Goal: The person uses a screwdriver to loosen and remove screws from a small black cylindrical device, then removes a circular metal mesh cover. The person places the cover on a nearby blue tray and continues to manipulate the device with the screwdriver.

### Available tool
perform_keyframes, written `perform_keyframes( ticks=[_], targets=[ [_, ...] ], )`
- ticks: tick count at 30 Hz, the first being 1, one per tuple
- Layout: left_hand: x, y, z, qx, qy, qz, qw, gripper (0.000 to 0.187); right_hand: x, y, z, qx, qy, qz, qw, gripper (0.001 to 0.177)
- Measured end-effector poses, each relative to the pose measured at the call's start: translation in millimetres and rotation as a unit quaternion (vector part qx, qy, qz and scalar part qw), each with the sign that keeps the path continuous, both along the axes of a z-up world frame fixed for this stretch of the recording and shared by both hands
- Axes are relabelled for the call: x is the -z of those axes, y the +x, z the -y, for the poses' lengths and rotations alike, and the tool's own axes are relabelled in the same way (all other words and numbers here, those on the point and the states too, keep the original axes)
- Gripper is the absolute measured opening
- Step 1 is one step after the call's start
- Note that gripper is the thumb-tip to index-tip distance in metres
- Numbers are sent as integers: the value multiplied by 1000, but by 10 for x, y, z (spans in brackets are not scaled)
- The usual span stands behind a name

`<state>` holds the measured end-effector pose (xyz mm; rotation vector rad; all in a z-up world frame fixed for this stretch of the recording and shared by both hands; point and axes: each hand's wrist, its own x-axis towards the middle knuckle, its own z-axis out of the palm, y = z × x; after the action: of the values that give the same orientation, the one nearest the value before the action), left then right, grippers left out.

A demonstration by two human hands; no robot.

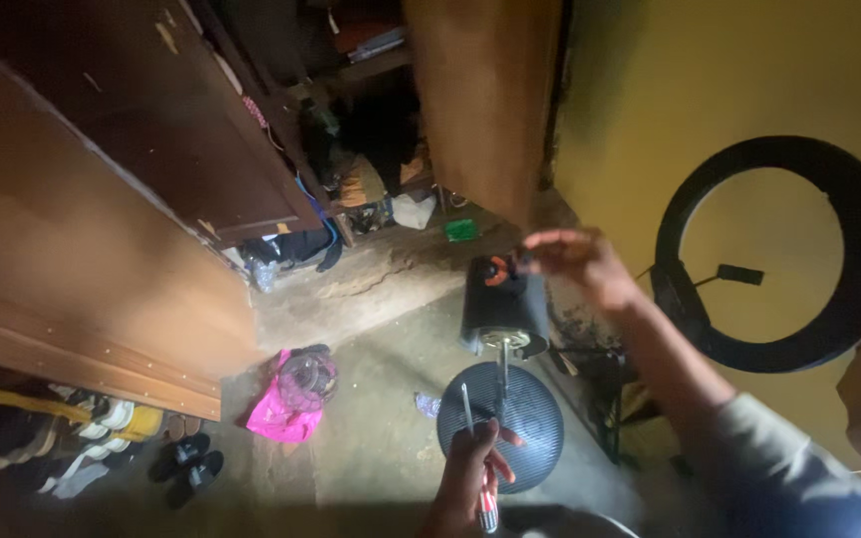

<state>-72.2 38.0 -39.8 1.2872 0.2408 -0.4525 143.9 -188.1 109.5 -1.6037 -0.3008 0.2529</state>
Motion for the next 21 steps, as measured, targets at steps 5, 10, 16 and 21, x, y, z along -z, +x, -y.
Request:
perform_keyframes(
  ticks=[5,10,16,21],
  targets=[
    [-94,179,-67,-19,36,21,999,45,-310,456,-296,-55,-220,42,973,37],
    [-267,364,-31,-20,-1,36,999,46,-299,630,-542,-184,-359,203,892,38],
    [-352,541,18,-6,-14,57,998,50,-157,727,-685,-245,-406,216,853,30],
    [-321,603,24,-20,-55,47,997,49,-99,906,-620,-268,-365,282,846,15]
  ],
)
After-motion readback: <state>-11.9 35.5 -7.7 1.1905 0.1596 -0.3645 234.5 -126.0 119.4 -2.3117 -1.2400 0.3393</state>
